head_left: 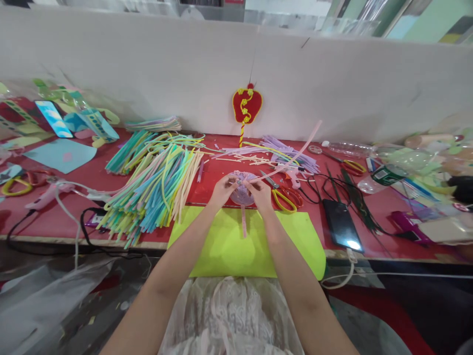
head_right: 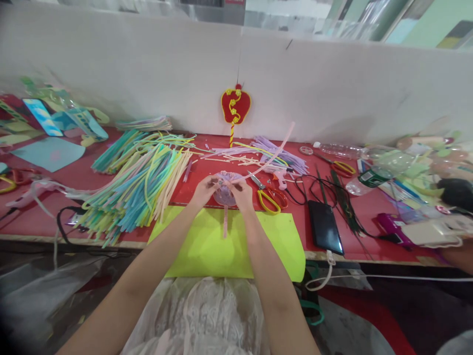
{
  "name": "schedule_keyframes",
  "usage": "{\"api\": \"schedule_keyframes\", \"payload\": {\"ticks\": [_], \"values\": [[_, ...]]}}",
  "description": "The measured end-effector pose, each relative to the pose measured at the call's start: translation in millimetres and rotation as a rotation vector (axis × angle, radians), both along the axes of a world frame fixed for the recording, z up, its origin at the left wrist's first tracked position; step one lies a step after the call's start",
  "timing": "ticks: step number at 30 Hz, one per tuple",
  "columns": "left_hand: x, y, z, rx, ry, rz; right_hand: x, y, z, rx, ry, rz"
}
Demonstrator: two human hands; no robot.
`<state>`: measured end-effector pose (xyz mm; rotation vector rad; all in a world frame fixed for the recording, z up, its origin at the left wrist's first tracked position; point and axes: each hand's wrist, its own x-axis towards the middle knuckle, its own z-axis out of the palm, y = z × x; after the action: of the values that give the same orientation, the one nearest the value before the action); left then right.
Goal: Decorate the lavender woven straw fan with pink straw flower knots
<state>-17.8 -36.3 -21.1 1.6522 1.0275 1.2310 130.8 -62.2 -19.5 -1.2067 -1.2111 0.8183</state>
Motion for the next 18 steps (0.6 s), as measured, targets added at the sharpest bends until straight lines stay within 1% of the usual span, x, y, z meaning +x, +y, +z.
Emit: {"api": "schedule_keyframes", "payload": {"ticks": [2, 4, 6, 8, 11, 14, 16, 18], "values": [[0, -5, 3.0, 0.126, 0.105, 0.095, 0, 0, -0.3, -0.006, -0.017, -0.022], [-1, -10, 5.5, 0.3, 0.267, 0.154, 0, 0, 0.0, -0.002, -0.036, -0.042], [-1, -14, 6.6, 0.431, 0.403, 0.152, 0, -2, 0.7, 0.022, -0.072, -0.055], [0, -16, 5.8, 0.481, 0.47, 0.135, -1, -3, 1.0, 0.058, -0.118, -0.055], [0, -16, 3.0, 0.485, 0.466, 0.126, -4, -3, -0.4, 0.11, -0.186, -0.035], [-1, -15, 0.5, 0.446, 0.348, 0.09, -5, -1, -4.0, 0.118, -0.19, -0.002], [0, -13, -0.5, 0.356, 0.211, 0.079, -4, 1, -6.3, 0.087, -0.137, 0.013], [1, -10, -0.9, 0.231, 0.054, 0.092, -3, 3, -7.2, 0.043, -0.085, 0.01]]}}
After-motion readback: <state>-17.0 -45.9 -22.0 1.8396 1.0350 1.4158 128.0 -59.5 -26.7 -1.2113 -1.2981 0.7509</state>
